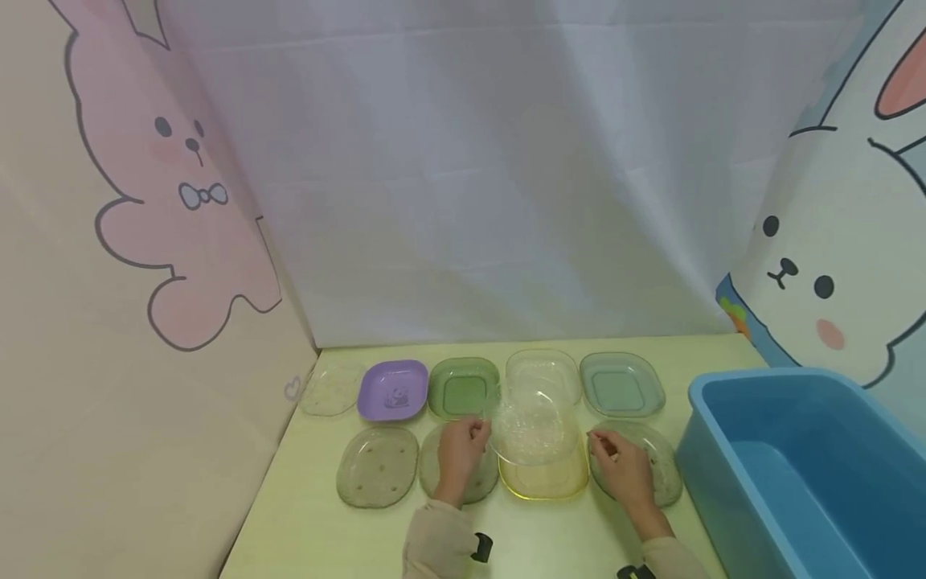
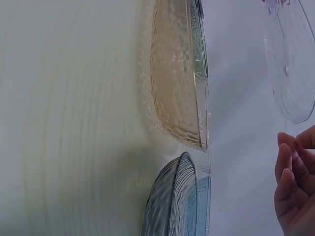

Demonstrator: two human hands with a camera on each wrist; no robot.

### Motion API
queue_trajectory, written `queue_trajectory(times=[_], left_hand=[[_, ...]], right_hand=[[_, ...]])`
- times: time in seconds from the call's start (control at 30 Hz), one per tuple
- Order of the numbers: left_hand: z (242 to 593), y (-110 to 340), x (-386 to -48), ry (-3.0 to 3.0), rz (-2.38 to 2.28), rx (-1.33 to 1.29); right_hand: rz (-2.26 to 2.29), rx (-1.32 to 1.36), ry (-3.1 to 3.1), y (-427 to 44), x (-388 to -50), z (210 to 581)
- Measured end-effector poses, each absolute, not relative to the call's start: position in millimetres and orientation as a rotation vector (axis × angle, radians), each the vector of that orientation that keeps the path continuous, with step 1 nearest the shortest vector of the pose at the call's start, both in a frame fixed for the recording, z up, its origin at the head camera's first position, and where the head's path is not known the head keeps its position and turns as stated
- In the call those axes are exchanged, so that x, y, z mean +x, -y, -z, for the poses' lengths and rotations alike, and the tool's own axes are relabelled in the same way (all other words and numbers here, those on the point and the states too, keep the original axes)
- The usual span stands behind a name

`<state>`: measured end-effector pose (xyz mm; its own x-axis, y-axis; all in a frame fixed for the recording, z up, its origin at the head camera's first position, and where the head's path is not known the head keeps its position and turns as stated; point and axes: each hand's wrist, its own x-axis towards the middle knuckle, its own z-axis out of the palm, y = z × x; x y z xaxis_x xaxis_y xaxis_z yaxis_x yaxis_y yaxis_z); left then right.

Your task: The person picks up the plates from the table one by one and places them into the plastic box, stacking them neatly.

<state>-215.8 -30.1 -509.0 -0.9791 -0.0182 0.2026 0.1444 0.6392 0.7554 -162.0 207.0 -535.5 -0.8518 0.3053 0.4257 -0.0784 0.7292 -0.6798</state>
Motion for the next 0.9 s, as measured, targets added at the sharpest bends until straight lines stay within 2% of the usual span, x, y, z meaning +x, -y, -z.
queue_trajectory(times=[0.23,0.9], left_hand=[[507,28,-209,2.639,1.253,-0.139],[513,29,-205,2.646,1.237,-0.171]], right_hand=[[-1.100,-0.297,2.485,-206,-163,531],[-1.239,-0.234,2.572,-195,-158,535]])
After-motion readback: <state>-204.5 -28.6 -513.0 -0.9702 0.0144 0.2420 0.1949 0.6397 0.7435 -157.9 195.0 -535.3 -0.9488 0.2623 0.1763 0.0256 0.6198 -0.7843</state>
